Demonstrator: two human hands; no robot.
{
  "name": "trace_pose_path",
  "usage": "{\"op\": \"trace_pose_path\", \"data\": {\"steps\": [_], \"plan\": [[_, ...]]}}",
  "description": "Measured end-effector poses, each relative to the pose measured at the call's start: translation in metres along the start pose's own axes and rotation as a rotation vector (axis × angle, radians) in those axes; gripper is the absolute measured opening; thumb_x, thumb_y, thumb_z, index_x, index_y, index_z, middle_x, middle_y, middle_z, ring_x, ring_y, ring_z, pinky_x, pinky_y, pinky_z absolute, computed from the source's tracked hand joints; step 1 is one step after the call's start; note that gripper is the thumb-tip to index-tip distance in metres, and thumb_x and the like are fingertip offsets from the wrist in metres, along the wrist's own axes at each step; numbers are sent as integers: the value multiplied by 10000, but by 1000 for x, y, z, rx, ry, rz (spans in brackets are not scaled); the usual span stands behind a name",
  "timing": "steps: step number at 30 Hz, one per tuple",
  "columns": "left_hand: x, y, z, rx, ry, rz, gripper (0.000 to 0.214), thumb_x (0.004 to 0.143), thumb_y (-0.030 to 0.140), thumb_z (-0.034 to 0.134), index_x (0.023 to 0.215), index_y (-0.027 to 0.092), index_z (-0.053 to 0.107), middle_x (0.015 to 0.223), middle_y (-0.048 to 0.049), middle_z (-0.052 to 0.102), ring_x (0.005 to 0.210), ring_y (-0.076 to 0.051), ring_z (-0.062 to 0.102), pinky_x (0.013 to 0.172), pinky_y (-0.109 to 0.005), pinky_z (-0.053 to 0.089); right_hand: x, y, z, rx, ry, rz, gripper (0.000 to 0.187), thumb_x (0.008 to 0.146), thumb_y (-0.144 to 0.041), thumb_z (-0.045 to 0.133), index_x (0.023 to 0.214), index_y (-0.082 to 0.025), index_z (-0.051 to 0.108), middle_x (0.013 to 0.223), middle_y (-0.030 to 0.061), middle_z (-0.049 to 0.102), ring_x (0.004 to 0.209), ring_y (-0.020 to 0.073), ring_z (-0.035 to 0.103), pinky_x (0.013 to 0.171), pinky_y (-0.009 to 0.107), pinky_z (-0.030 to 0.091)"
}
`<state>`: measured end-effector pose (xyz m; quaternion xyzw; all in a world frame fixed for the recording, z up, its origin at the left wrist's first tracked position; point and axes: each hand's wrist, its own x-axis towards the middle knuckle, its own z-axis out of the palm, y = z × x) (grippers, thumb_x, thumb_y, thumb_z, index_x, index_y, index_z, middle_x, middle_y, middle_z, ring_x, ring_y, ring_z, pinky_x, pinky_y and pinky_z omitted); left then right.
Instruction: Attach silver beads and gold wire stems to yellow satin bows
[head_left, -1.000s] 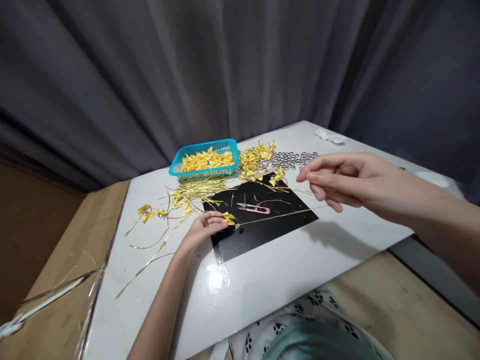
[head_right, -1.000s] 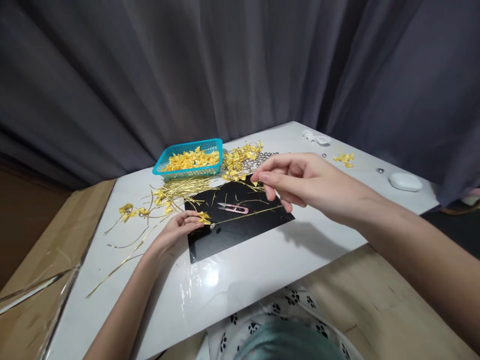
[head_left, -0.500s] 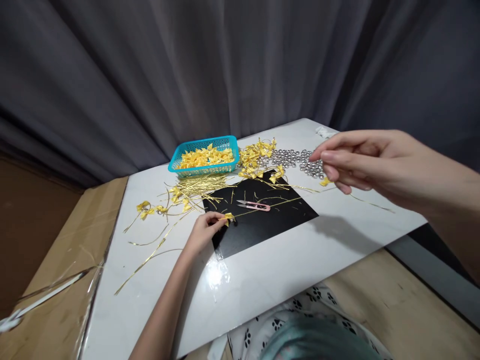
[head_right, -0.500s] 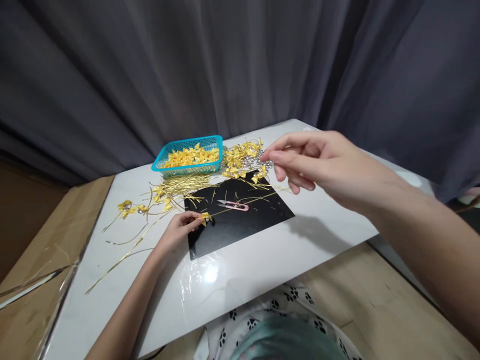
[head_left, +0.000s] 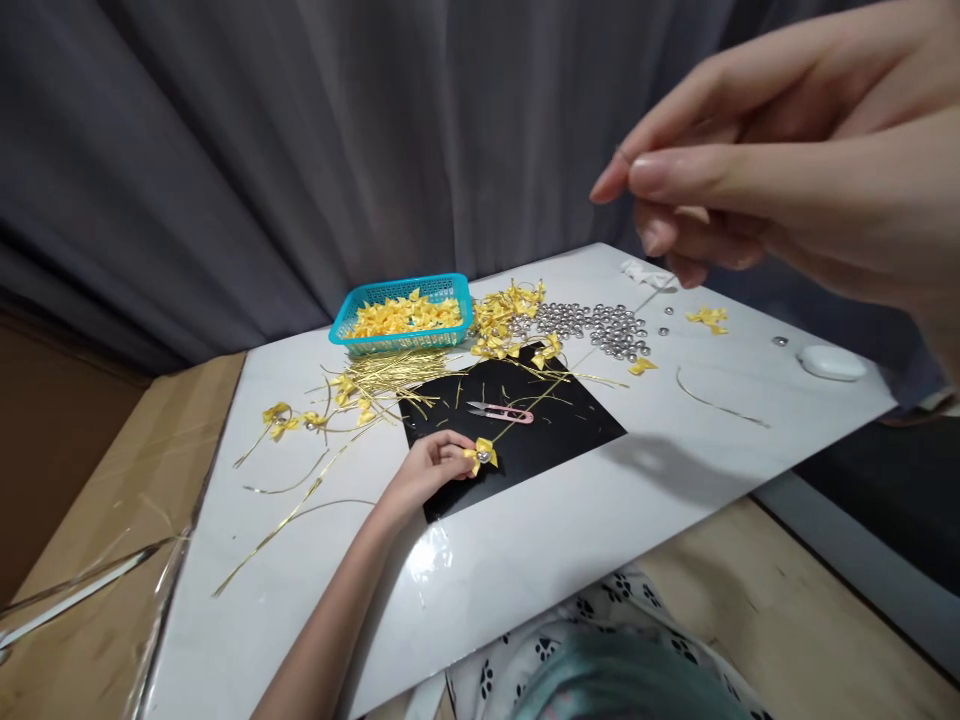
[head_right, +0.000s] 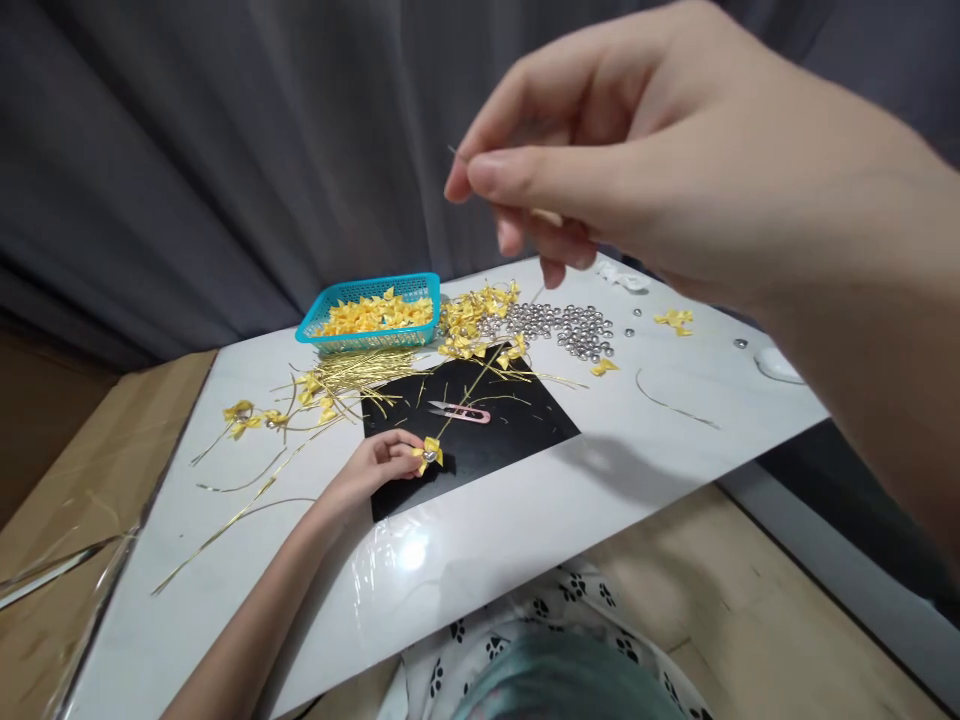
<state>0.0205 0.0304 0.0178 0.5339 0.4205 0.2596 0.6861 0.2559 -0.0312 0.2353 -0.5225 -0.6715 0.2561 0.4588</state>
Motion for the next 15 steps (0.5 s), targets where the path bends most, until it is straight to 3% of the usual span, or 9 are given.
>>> {"op": "trace_pose_path", "data": {"steps": [3, 8, 15], "plan": [[-1, 2, 3, -13, -16, -1, 280, 490, 167, 806, 716, 128, 645, 556, 9, 631, 527, -109, 592, 553, -217, 446, 11, -1, 3, -172, -6, -157, 112, 828, -289, 626, 875, -204, 682, 639, -18, 548, 520, 32, 480, 394, 146, 373], [-1, 2, 5, -26, 15, 20, 309, 473, 168, 816, 725, 141, 640, 544, 32, 612, 515, -94, 566, 560, -218, 442, 14, -1, 5, -134, 23, -113, 151, 829, -304, 626, 913, -186, 667, 656, -12, 524, 555, 22, 471, 440, 109, 410], [-4, 2, 8, 14, 58, 42, 239, 533, 312, 805, 633, 142, 671, 549, -2, 627, 504, -108, 541, 528, -233, 428, 12, -3, 4, -189, 11, -150, 217, 833, -334, 625, 964, -165, 662, 689, 2, 513, 555, 33, 477, 456, 143, 428]]}}
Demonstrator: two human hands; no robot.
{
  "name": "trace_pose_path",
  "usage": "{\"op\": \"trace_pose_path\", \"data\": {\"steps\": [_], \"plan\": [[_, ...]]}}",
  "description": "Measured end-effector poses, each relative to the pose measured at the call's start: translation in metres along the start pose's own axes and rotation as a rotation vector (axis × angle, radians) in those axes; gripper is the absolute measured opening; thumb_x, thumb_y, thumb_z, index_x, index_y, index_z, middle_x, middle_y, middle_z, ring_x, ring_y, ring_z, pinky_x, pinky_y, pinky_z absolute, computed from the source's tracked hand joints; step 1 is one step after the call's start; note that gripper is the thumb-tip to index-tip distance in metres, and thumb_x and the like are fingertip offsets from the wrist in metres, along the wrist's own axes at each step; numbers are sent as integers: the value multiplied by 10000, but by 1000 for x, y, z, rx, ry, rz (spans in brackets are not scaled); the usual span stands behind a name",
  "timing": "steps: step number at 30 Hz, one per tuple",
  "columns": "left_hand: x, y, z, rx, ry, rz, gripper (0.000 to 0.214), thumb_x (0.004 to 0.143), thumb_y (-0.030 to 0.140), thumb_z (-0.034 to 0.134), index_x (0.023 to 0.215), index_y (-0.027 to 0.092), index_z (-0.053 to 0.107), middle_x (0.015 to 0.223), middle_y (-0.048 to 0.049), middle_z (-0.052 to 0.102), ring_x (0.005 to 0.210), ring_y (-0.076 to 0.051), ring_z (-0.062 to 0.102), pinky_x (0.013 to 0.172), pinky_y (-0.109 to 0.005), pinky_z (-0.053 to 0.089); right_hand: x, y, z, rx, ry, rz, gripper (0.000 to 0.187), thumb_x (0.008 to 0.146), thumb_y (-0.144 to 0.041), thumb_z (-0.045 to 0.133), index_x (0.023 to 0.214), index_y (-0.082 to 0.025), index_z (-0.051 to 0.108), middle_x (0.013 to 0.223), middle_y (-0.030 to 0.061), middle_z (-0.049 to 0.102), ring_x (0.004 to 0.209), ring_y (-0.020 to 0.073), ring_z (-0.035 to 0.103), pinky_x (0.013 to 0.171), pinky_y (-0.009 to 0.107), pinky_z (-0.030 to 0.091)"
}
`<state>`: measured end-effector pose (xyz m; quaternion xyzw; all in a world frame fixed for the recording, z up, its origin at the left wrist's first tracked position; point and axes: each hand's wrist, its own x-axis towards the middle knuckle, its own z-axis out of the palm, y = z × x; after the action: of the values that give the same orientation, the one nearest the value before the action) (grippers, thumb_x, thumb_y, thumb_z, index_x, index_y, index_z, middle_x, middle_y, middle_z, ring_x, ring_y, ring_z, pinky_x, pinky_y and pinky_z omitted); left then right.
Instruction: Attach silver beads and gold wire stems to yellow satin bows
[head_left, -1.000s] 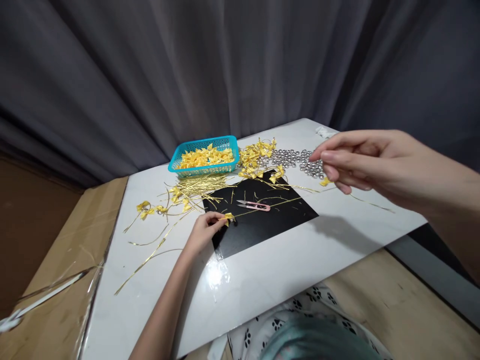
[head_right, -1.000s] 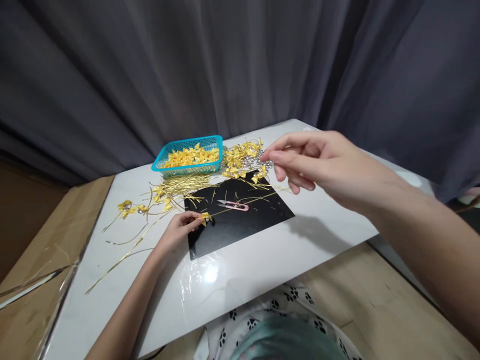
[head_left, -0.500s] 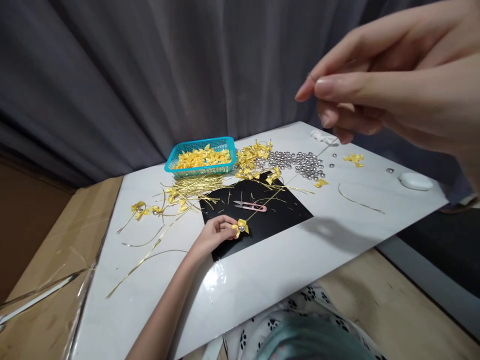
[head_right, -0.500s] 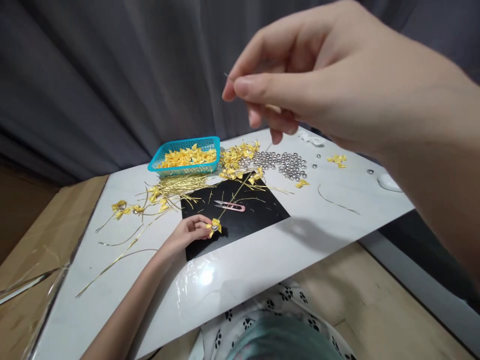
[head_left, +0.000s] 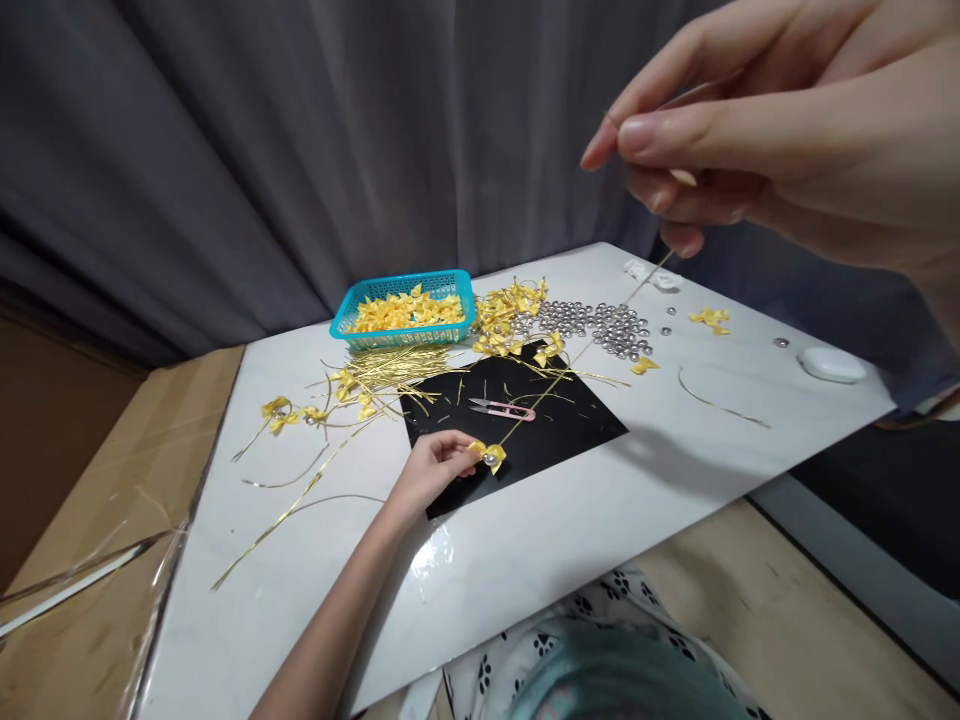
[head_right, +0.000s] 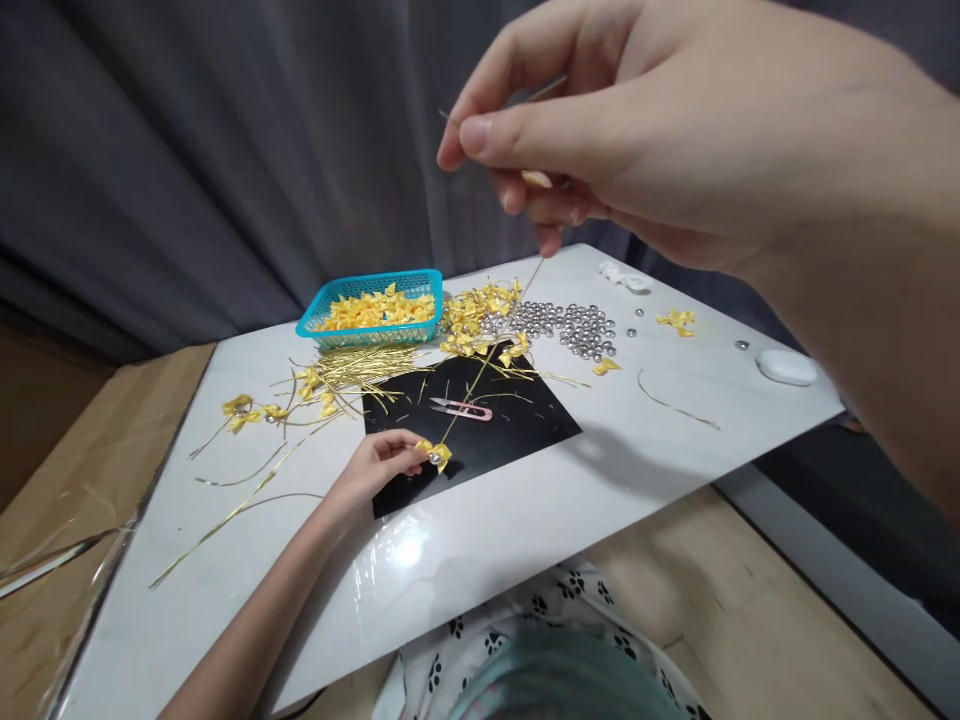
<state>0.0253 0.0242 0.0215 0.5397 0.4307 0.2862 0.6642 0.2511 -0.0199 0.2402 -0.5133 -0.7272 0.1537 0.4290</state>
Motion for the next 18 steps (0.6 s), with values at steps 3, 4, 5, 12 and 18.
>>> {"op": "trace_pose_path", "data": {"steps": [3, 4, 5, 12, 18], "plan": [[-1, 1, 2, 16, 6, 5, 241, 519, 320, 810, 612, 142, 678, 521, 3, 610, 492, -104, 516, 510, -226, 403, 1, 3, 2, 28, -12, 15, 203, 837, -317, 623, 959, -160, 660, 692, 4, 514, 571, 29, 476, 468, 126, 423], [-1, 1, 2, 18, 5, 3, 242, 515, 320, 811, 608, 140, 678, 511, 5, 602, 488, -101, 508, 506, -223, 396, 1, 4, 3, 31, -10, 25, 200, 840, -312, 620, 961, -158, 659, 690, 5, 512, 569, 28, 473, 464, 121, 418], [-2, 2, 3, 18, 2, -3, 243, 513, 320, 810, 606, 140, 676, 507, 7, 598, 487, -99, 504, 505, -220, 391, 1, 5, 3, 30, -6, 31, 199, 842, -307, 617, 962, -154, 658, 686, 4, 508, 563, 26, 468, 456, 118, 412], [-6, 9, 2, 24, -65, -61, 191, 542, 298, 769, 602, 140, 680, 465, 27, 544, 432, -71, 428, 450, -202, 319, 4, 13, 1, 4, 41, 34, 203, 841, -310, 616, 955, -147, 656, 662, -11, 498, 524, 14, 447, 435, 140, 381], [-5, 8, 2, 44, -55, -66, 195, 524, 295, 778, 571, 141, 669, 433, 45, 505, 392, -56, 370, 408, -201, 239, 11, 24, -5, 21, 120, 52, 172, 837, -266, 625, 937, -131, 660, 639, -16, 505, 537, 10, 459, 446, 157, 350]]}}
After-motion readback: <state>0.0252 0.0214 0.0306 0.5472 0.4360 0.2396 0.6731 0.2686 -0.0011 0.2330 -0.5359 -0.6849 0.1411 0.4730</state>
